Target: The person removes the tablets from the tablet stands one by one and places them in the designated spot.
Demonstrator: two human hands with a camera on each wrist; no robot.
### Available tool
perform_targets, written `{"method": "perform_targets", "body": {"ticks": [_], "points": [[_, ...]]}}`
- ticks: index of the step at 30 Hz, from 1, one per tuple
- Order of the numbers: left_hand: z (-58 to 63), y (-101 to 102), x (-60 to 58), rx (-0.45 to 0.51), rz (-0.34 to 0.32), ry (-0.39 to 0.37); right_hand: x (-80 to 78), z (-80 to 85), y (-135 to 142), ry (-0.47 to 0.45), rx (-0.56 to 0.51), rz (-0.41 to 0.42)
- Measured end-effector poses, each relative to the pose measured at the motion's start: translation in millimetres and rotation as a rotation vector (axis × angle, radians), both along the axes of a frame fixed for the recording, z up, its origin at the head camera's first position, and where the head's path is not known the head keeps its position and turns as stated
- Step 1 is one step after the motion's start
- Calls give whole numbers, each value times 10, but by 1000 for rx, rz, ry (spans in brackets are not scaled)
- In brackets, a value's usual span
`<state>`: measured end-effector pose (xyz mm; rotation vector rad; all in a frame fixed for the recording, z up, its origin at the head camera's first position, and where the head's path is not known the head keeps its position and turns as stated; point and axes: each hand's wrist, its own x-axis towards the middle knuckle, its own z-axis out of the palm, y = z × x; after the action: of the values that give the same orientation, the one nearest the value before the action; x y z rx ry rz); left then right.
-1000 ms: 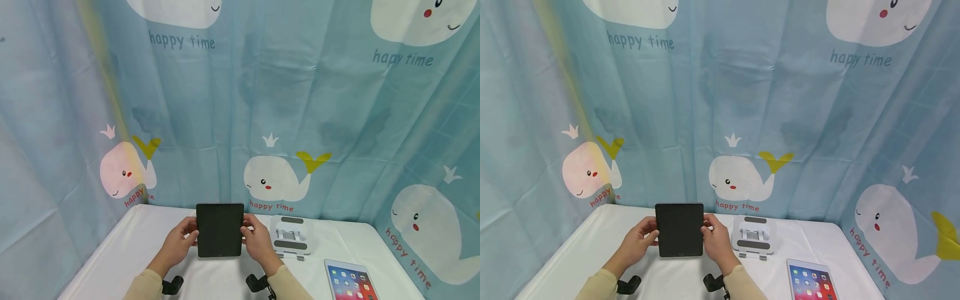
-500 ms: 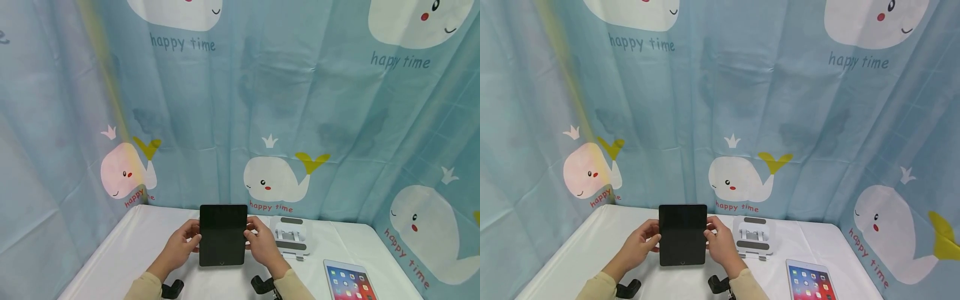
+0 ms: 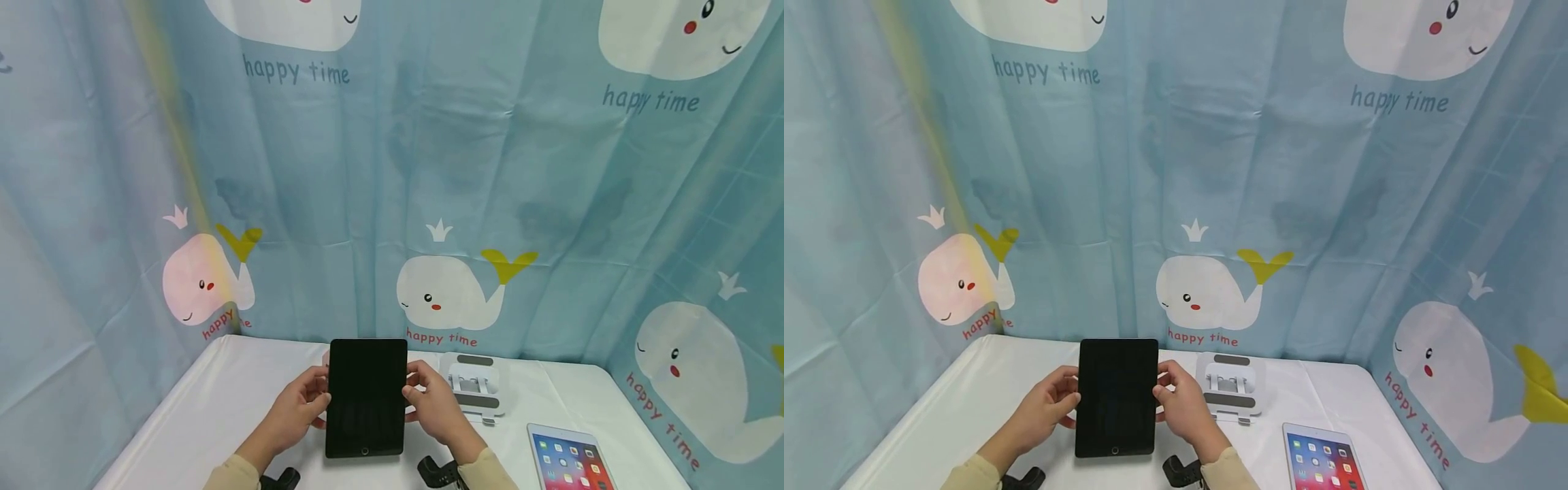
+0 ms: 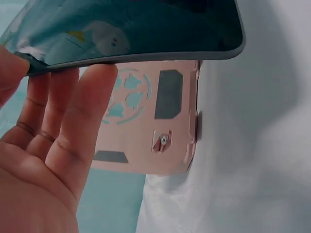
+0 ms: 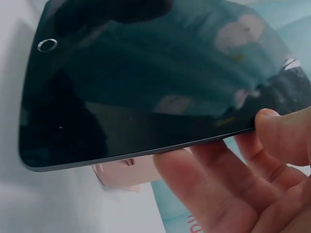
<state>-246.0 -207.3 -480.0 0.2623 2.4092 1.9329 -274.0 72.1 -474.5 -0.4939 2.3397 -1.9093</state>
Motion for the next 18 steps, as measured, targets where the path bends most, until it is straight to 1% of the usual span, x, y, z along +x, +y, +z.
{"method": "perform_targets", "body": {"ticks": [5,11,18], "points": [[-7,24,38,35,-8,-50,36,21,34,-39,-1,15],[-2,26,114,86,-46,-105,78,44,75,-84,2,36],[-58,84,178,136,-82,-134,139,19,167,-149,-20,46]]}}
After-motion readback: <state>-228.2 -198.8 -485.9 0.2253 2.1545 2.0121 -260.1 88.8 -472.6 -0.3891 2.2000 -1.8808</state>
